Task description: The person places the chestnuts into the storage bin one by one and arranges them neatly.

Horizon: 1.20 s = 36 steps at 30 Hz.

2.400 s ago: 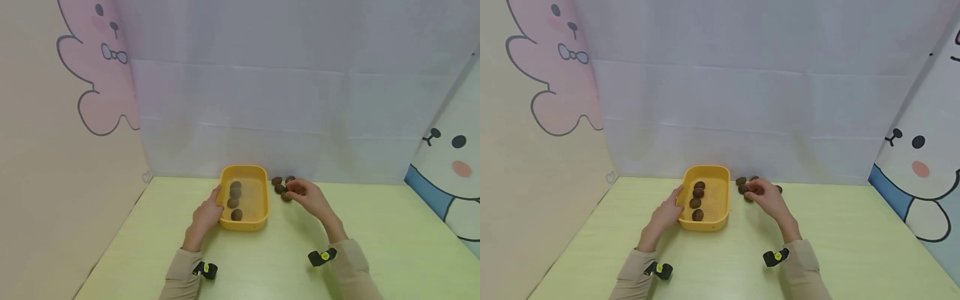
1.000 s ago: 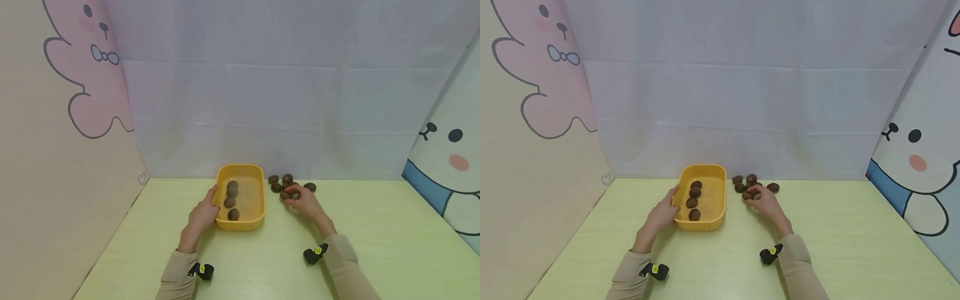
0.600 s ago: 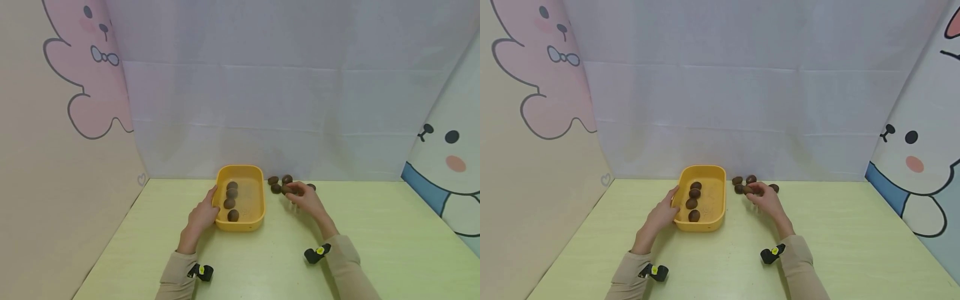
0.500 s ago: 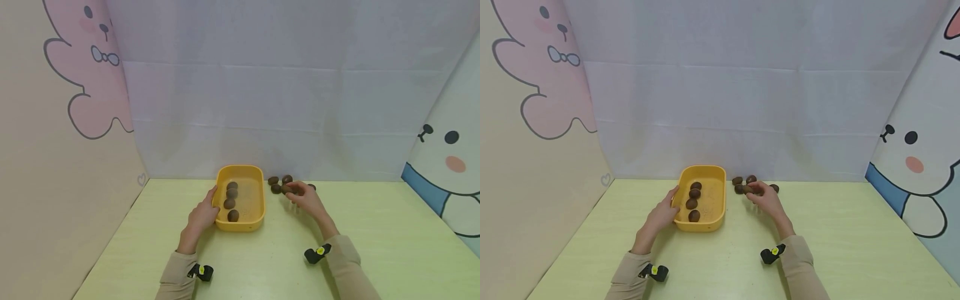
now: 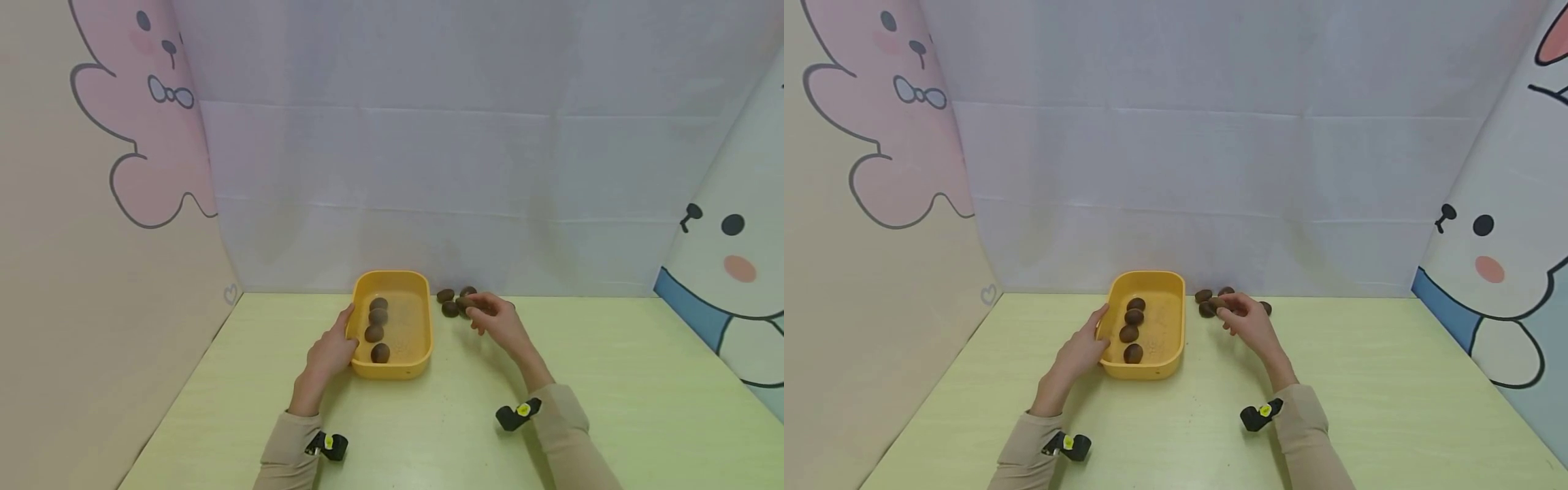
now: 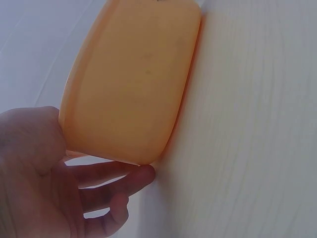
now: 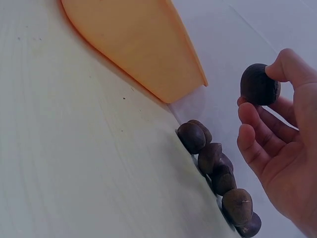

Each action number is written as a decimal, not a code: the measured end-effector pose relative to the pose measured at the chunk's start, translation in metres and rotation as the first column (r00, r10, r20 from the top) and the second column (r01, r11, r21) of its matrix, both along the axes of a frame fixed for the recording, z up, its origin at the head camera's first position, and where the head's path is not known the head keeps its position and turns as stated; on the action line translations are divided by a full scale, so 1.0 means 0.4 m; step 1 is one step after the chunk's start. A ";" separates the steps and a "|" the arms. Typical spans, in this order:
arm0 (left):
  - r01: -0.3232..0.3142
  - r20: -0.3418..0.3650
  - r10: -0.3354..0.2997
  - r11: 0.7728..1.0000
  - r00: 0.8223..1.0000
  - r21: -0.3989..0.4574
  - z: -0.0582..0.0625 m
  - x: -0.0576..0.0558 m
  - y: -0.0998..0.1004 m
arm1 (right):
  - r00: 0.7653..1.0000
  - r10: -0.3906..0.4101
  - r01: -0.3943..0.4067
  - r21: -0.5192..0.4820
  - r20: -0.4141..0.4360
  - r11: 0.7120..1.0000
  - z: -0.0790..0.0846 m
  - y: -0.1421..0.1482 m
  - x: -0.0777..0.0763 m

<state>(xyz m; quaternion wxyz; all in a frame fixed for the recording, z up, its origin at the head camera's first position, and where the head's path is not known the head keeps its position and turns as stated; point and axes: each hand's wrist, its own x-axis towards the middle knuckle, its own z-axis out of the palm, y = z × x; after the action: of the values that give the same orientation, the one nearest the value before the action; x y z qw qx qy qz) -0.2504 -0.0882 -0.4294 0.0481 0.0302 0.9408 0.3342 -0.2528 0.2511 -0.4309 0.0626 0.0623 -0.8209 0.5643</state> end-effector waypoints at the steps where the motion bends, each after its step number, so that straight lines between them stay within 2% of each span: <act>1: -0.001 -0.002 0.001 1.000 1.000 0.000 -0.001 -0.001 0.000 | 1.000 0.007 -0.007 -0.014 0.001 1.000 0.001 -0.001 0.000; 10: 0.004 -0.015 -0.004 1.000 1.000 0.012 -0.002 0.001 -0.001 | 1.000 0.008 -0.008 -0.051 -0.001 0.999 0.005 -0.010 -0.001; 17: 0.003 -0.010 -0.002 1.000 1.000 0.010 0.002 0.000 0.000 | 1.000 -0.020 0.020 -0.011 0.003 1.000 0.007 -0.015 -0.002; 24: -0.001 -0.010 0.001 1.000 1.000 0.011 0.003 0.000 0.001 | 1.000 -0.009 0.009 0.006 -0.005 1.000 0.014 -0.029 0.001; 28: -0.002 -0.010 0.002 1.000 1.000 0.016 0.002 0.000 0.002 | 1.000 0.014 -0.014 0.014 0.003 1.000 0.050 -0.043 0.024; 32: -0.004 -0.009 0.004 1.000 1.000 0.013 0.002 -0.001 0.003 | 0.999 0.033 -0.034 -0.011 -0.020 0.999 0.048 -0.046 0.022; 35: -0.004 -0.006 0.004 1.000 1.000 0.014 0.002 -0.002 0.003 | 0.997 0.050 -0.054 -0.064 -0.059 0.996 0.020 -0.038 0.001; 36: -0.004 -0.007 0.004 1.000 1.000 0.016 0.002 -0.002 0.003 | 0.996 0.060 -0.066 -0.080 -0.073 0.995 0.022 -0.039 0.001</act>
<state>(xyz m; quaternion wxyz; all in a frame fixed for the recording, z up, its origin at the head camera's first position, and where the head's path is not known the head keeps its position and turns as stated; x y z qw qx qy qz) -0.2512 -0.0872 -0.4284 0.0437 0.0300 0.9382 0.3419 -0.2524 0.2356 -0.4222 0.0761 0.1053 -0.7918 0.5968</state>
